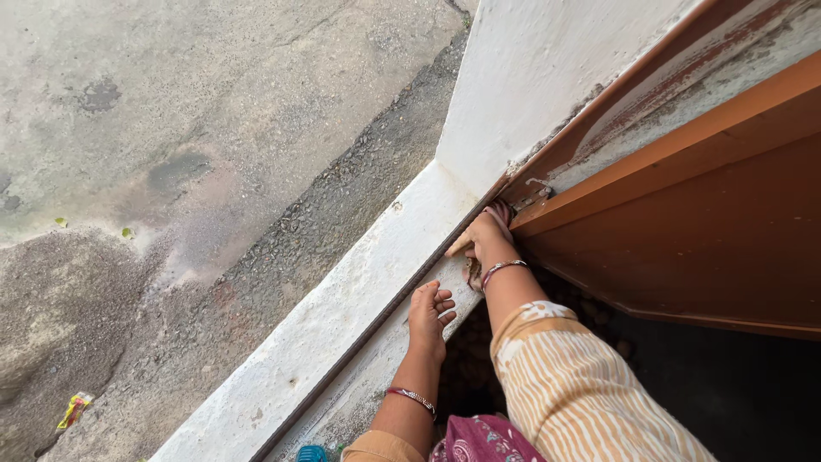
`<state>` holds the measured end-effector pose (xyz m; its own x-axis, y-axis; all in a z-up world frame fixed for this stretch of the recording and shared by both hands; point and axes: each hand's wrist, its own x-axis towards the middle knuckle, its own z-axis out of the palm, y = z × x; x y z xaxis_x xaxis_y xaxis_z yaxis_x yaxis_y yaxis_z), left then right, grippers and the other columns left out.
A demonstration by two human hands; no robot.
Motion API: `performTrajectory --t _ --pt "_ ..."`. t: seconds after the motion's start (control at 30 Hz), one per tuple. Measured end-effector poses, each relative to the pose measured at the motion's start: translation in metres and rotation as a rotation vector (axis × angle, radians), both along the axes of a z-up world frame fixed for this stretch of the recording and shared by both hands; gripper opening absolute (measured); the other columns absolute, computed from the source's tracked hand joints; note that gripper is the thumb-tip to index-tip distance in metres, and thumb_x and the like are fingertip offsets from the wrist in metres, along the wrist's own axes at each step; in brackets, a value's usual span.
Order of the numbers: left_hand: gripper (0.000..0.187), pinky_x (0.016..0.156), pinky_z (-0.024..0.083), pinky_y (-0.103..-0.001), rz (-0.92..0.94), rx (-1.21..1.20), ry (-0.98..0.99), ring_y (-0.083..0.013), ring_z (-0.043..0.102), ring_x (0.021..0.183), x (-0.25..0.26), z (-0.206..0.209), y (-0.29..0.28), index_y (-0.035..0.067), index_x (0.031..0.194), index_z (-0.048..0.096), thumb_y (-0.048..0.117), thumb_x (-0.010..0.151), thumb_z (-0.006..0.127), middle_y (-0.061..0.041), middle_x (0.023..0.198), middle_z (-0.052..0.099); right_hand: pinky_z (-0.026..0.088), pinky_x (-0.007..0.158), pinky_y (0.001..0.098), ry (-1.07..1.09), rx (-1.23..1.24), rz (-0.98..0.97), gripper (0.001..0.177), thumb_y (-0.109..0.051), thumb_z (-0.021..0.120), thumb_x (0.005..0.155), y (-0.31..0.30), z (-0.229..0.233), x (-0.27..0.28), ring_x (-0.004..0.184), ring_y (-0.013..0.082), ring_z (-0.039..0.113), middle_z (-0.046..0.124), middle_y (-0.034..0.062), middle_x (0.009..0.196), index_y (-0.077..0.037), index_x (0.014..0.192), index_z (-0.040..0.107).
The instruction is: The person wipes a white window sill with a cloth, then sprays a cleaning solution onto a brown door and wipes it down with the same cloth. The person continues wiping the door surface and edges.
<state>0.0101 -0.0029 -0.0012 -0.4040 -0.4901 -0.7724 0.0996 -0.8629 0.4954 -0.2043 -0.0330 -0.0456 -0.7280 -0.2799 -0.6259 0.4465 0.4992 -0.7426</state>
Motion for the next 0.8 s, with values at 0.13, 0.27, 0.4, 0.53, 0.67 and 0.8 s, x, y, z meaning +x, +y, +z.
performTrajectory --t 0.13,0.27,0.4,0.53,0.67,0.8 --pt "0.019 0.07 0.051 -0.03 -0.034 -0.019 -0.008 -0.0117 0.061 0.078 -0.006 0.011 -0.002 0.015 0.109 0.058 0.03 0.097 0.056 0.0 0.088 0.065 0.056 0.06 0.0429 0.045 -0.089 0.021 0.016 0.001 0.05 0.088 -0.007 0.047 -0.007 0.077 0.0296 0.068 0.062 0.0185 0.095 0.001 0.103 0.051" --pt "0.021 0.07 0.05 -0.029 -0.126 -0.207 -0.02 -0.0121 0.058 0.079 -0.033 0.038 0.0 0.011 0.105 0.057 0.031 0.099 0.055 0.0 0.09 0.067 0.058 0.058 0.0428 0.049 -0.303 0.022 0.018 0.005 0.048 0.086 0.014 0.138 -0.003 0.076 0.0289 0.068 0.06 0.018 0.096 -0.002 0.103 0.049" --pt "0.026 0.082 0.049 -0.032 -0.026 -0.655 0.073 -0.0165 0.057 0.088 -0.064 0.103 0.003 0.004 0.106 0.064 0.029 0.102 0.057 -0.006 0.096 0.065 0.058 0.06 0.0399 -0.007 -0.512 0.059 0.016 0.002 0.047 0.089 0.036 0.241 0.016 0.074 0.0261 0.069 0.062 0.0176 0.097 -0.004 0.103 0.044" --pt "0.032 0.1 0.044 -0.039 -0.005 -1.369 -0.058 -0.0258 0.055 0.113 -0.064 0.206 -0.002 0.003 0.119 0.064 0.029 0.102 0.055 -0.014 0.118 0.062 0.056 0.081 0.0354 0.733 -0.785 0.563 0.04 0.007 0.049 0.084 0.082 0.353 0.058 0.096 0.0163 0.06 0.062 0.0178 0.108 0.008 0.124 0.048" --pt "0.046 0.109 0.042 -0.04 -0.238 -1.52 0.317 -0.0282 0.055 0.126 -0.069 0.292 -0.004 0.002 0.135 0.059 0.033 0.102 0.055 -0.017 0.132 0.06 0.057 0.077 0.0333 0.645 -0.036 0.589 0.014 -0.012 0.06 0.093 0.136 0.436 0.079 0.085 0.0215 0.07 0.072 0.0106 0.089 -0.004 0.104 0.065" --pt "0.052 0.106 0.046 -0.036 -0.566 -1.101 0.764 -0.0203 0.058 0.124 -0.084 0.337 0.017 0.004 0.139 0.051 0.036 0.098 0.059 -0.013 0.132 0.06 0.051 0.098 0.0379 1.39 -0.239 0.404 0.018 -0.012 0.062 0.089 0.181 0.452 0.061 0.109 0.0232 0.066 0.075 0.009 0.104 -0.008 0.103 0.071"
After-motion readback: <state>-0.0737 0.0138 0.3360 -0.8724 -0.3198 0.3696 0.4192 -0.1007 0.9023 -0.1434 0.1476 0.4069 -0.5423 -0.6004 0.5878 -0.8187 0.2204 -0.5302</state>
